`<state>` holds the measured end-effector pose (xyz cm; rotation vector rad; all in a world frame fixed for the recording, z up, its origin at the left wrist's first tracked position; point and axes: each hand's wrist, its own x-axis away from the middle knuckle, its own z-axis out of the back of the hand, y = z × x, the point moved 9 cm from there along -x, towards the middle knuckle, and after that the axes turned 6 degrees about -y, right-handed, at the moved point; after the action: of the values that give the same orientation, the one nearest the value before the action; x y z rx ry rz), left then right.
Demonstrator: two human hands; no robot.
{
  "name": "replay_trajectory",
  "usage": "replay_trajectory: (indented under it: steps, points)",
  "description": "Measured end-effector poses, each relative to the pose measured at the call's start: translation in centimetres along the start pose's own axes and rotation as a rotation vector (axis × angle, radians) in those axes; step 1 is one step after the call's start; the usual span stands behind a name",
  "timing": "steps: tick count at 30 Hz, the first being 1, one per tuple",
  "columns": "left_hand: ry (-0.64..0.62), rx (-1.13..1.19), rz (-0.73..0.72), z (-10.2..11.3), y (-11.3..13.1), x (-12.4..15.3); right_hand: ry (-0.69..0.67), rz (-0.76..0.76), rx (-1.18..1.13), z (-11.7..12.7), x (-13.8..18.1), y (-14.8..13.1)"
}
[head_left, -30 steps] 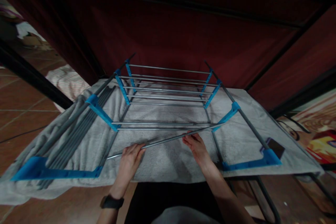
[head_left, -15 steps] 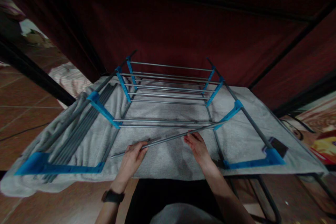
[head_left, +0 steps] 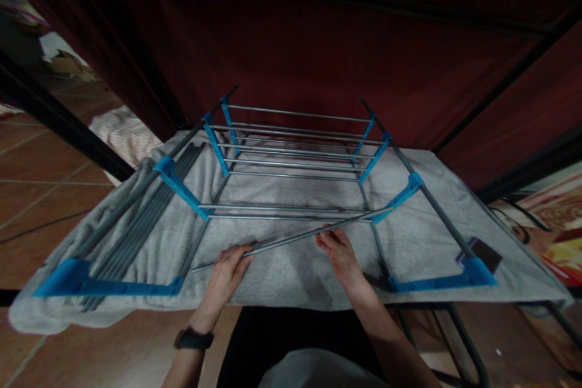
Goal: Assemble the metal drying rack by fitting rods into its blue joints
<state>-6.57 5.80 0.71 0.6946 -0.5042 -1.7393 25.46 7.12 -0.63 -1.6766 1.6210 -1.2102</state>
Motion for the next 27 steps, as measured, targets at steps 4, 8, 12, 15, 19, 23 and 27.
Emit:
replay_trajectory:
  steps: [4, 8, 12, 15, 19, 23, 27]
  points:
    - [-0.001, 0.024, 0.006, 0.0, -0.5, 0.4, -0.038, 0.022, 0.028, -1.1, 0.1, -0.3]
    - [-0.015, 0.038, 0.024, 0.0, 0.2, 0.5, -0.075, 0.042, 0.060, -2.1, 0.2, -0.7]
    - [-0.036, 0.069, 0.055, -0.4, 1.0, 0.3, -0.071, 0.062, 0.057, -2.8, 0.2, -1.5]
    - [-0.061, 0.105, 0.082, -0.8, 1.6, 0.1, -0.084, 0.078, 0.041, -3.4, 0.2, -2.3]
    - [-0.095, 0.164, 0.118, -1.1, 2.7, 0.0, -0.125, 0.112, 0.015, -4.7, 0.2, -3.3]
    - [-0.105, 0.266, 0.143, -2.1, 4.0, -0.5, -0.125, 0.133, -0.027, -5.9, 0.2, -3.8]
    - [-0.108, 0.383, 0.188, -4.1, 4.7, -1.0, -0.162, 0.125, 0.028, -7.5, 0.4, -3.6]
